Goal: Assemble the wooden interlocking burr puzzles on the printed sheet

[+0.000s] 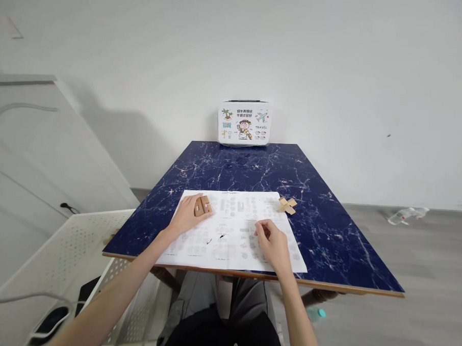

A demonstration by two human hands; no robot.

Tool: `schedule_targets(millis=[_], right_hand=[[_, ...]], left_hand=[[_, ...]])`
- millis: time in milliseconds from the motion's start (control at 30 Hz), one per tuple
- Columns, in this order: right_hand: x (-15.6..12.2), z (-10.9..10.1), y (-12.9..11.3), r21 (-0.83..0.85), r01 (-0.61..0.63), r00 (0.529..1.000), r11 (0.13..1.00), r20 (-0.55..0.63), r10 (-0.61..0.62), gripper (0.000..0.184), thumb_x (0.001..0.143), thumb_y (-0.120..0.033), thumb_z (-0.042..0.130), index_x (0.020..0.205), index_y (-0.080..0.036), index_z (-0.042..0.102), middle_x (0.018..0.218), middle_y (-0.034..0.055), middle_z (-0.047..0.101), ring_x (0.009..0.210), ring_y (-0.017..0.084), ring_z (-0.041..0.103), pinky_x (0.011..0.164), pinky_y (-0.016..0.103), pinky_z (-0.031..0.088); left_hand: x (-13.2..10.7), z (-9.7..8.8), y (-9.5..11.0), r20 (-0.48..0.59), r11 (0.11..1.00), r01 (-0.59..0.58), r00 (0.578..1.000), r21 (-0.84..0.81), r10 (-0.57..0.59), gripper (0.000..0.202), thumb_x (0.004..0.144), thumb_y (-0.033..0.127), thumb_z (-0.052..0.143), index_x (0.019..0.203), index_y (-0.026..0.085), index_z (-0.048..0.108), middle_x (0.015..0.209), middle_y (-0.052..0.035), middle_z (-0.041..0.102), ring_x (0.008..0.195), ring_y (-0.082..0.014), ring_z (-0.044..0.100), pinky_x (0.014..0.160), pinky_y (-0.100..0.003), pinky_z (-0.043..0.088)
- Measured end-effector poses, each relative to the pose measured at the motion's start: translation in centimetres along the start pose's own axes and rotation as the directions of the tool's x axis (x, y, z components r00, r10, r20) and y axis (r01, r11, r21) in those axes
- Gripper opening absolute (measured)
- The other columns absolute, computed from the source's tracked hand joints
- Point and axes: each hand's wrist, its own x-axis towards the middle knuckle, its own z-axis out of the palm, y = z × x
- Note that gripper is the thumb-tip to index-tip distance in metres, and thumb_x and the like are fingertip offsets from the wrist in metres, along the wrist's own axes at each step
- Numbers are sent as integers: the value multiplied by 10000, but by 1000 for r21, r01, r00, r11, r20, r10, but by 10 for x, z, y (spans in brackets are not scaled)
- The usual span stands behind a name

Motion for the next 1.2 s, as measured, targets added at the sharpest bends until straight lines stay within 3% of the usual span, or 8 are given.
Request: schedule_targets(millis=[300,633,867,1067,1200], right_hand=[[-1,0,0,-3,-7,1000,1000,3,7,401,967,-595,507,909,-221,640,738,54,725,641,235,639,663,331,436],[-1,-1,-2,3,-3,1000,1000,5,3,368,967,-568,511,907,-227,637,737,40,717,643,227,629,670,328,435],[-1,0,1,-10,7,1000,1000,9,-7,346,979,-547,509,899,-232,630,728,23,703,636,216,621,668,320,430],[0,-1,-1,-35,42,999,998,25,-42,329,1001,-512,493,882,-231,618,731,27,706,634,218,629,650,318,433],[-3,5,-12,-53,99,992,994,90,-94,284,1012,-465,498,933,-229,635,779,30,729,637,210,644,634,312,454]], left_hand=[[-19,3,30,-61,996,57,997,75,-52,770,871,571,732,1454,123,502,1319,-208,667,1255,-407,590,1081,-547,451],[-40,4,58,27,998,-56,998,12,55,749,832,551,783,1432,204,501,1401,-130,644,1308,-359,565,1129,-523,423],[-58,-5,58,81,996,-67,994,-51,71,800,835,581,778,1482,231,463,1439,-127,611,1354,-364,533,1151,-531,423],[-70,-20,47,183,989,-20,982,-147,47,1019,730,548,876,1558,225,377,1561,-157,484,1460,-385,427,1219,-557,365],[-73,-24,39,180,985,36,984,-167,-5,940,780,501,848,1551,225,386,1528,-160,516,1436,-376,460,1210,-569,378]])
